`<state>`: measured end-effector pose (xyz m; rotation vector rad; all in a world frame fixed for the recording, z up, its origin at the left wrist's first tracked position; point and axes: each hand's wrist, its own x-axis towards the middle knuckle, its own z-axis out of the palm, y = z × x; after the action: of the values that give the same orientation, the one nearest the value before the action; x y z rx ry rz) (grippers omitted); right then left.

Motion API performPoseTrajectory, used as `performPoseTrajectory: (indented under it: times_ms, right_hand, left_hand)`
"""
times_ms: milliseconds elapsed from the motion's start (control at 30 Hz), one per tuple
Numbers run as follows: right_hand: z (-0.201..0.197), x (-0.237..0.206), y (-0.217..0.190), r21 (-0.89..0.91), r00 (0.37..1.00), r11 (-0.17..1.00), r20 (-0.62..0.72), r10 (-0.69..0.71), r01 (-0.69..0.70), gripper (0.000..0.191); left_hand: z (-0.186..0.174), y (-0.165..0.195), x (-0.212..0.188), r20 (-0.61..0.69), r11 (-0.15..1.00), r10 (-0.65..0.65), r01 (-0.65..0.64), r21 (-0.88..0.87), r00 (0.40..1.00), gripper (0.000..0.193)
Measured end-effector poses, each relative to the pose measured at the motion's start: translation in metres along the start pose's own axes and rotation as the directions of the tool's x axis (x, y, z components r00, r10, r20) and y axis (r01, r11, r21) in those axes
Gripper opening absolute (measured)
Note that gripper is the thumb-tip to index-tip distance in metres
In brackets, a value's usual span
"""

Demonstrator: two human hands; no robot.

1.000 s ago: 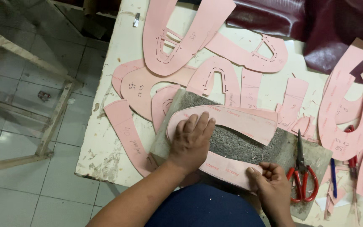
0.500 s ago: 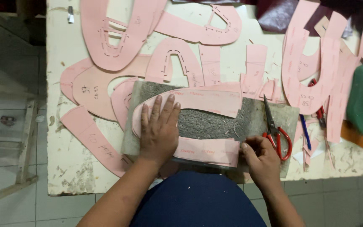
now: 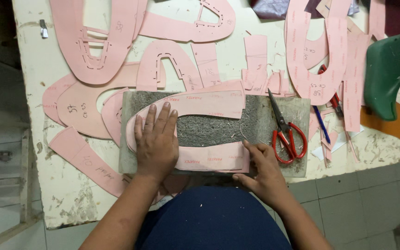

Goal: The person uses red-handled scissors to trim the edges of a pink U-shaped material piece, then places it on a gray block and marks it with a blue pen. The person handles multiple similar pink pieces and a green shoe last on the table.

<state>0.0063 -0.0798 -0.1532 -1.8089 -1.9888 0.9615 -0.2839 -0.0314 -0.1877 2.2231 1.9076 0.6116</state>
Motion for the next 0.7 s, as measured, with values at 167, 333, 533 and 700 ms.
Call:
performPoseTrajectory:
  times_ms: [167, 333, 533, 700]
  right_hand:
    - [0.002, 0.007, -0.008, -0.151, 0.998, 0.988, -0.039, -0.042, 0.036, 0.086]
    - [-0.002, 0.013, -0.01, -0.141, 0.999, 0.99, 0.015, 0.03, -0.028, 0.093]
    - [-0.007, 0.016, -0.014, -0.112, 0.991, 0.987, 0.057, 0.125, -0.118, 0.088]
    - [-0.007, 0.016, -0.015, -0.141, 0.997, 0.988, 0.035, 0.074, -0.068, 0.089]
  left_hand:
    - [-0.002, -0.002, 0.004, -0.025, 0.997, -0.078, 0.078, -0.012, 0.997, 0.046]
    - [-0.005, -0.008, 0.008, -0.014, 0.995, -0.1, 0.099, -0.018, 0.995, 0.044]
    - [-0.006, -0.008, 0.007, -0.042, 0.997, -0.076, 0.075, -0.024, 0.996, 0.043]
    - [-0.007, -0.008, 0.006, -0.071, 0.998, -0.051, 0.048, -0.046, 0.996, 0.043]
